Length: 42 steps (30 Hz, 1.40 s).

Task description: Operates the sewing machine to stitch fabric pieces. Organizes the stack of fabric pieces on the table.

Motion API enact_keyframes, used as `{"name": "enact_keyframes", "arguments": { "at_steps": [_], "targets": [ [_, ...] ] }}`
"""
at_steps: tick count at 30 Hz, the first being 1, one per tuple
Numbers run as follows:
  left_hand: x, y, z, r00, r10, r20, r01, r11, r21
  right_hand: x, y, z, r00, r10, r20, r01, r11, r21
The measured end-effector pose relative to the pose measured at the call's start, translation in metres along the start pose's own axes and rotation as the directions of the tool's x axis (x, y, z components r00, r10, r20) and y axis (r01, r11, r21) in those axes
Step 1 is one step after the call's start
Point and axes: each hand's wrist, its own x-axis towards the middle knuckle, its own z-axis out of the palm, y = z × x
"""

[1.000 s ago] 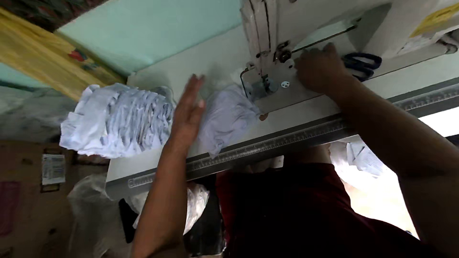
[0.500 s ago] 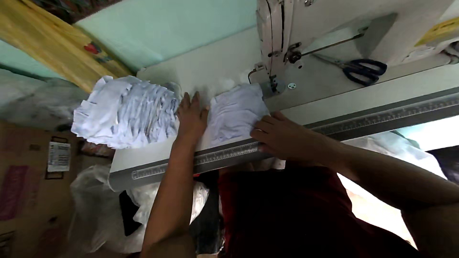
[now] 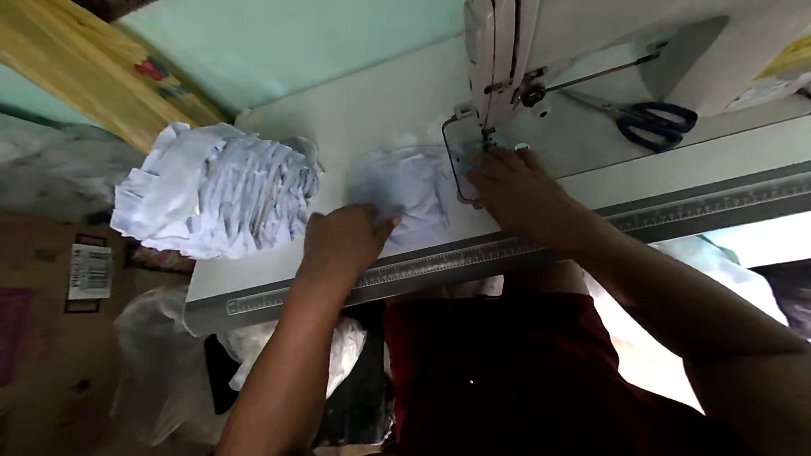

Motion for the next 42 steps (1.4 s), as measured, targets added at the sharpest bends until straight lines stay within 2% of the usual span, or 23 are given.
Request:
{"name": "enact_keyframes", "arguments": {
  "at_steps": [2, 3, 5, 7, 9, 12, 16, 20, 22, 24, 26, 32, 36, 39, 42],
  "targets": [
    [-0.006, -0.001, -0.008, 0.999, 0.032, 0.025, -0.031, 0.999, -0.01, -0.005, -0.004, -0.005, 0.997, 0.016, -0.072, -0.014, 0.999, 0.033],
    [-0.004, -0.007, -0.006, 0.99, 0.134, -0.038, -0.135, 0.99, -0.035, -0.007, -0.009, -0.004, 0.992, -0.008, -0.124, 0.015, 0.998, 0.057],
    [0.011, -0.022, 0.009, 0.895, 0.39, -0.215, -0.422, 0.897, -0.131, -0.011, -0.024, 0.004, 0.979, -0.111, -0.171, 0.132, 0.984, 0.121],
    [0.029, -0.032, 0.027, 0.804, 0.506, -0.311, -0.578, 0.787, -0.215, -0.015, -0.039, 0.016, 0.958, -0.242, -0.151, 0.262, 0.956, 0.134],
    [0.036, -0.034, 0.046, 0.808, 0.501, -0.31, -0.579, 0.772, -0.263, -0.018, -0.045, 0.028, 0.944, -0.312, -0.111, 0.322, 0.943, 0.086],
    [0.03, -0.025, 0.063, 0.868, 0.384, -0.314, -0.477, 0.82, -0.317, -0.02, -0.039, 0.033, 0.962, -0.257, -0.088, 0.263, 0.963, 0.057],
    [0.012, -0.011, 0.038, 0.949, 0.248, -0.195, -0.31, 0.848, -0.431, -0.018, -0.026, 0.027, 0.985, -0.159, -0.071, 0.164, 0.984, 0.076],
    [0.022, -0.033, 0.028, 0.916, 0.348, -0.201, -0.398, 0.848, -0.349, -0.014, -0.031, 0.02, 0.989, -0.107, -0.097, 0.116, 0.989, 0.089],
    [0.022, -0.037, 0.031, 0.918, 0.356, -0.173, -0.393, 0.869, -0.3, -0.013, -0.05, 0.023, 0.972, -0.191, -0.14, 0.211, 0.966, 0.148],
    [0.015, -0.027, 0.024, 0.944, 0.312, -0.108, -0.33, 0.903, -0.276, -0.014, -0.072, 0.029, 0.942, -0.318, -0.105, 0.335, 0.913, 0.232],
    [0.009, -0.019, 0.017, 0.952, 0.3, -0.063, -0.306, 0.918, -0.253, -0.015, -0.082, 0.037, 0.922, -0.373, -0.104, 0.387, 0.882, 0.269],
    [0.0, -0.026, 0.007, 0.909, 0.411, -0.074, -0.417, 0.882, -0.22, -0.025, -0.05, 0.03, 0.926, -0.325, -0.194, 0.364, 0.904, 0.223],
    [0.024, -0.044, 0.008, 0.821, 0.535, -0.199, -0.57, 0.785, -0.242, -0.034, -0.065, 0.029, 0.879, -0.389, -0.276, 0.442, 0.881, 0.165],
    [0.033, -0.041, 0.016, 0.786, 0.598, -0.157, -0.613, 0.722, -0.32, -0.038, -0.082, 0.042, 0.86, -0.459, -0.224, 0.493, 0.859, 0.134],
    [0.039, -0.026, 0.024, 0.798, 0.591, -0.117, -0.593, 0.738, -0.322, -0.038, -0.068, 0.04, 0.86, -0.461, -0.219, 0.488, 0.868, 0.093]
  ]
}}
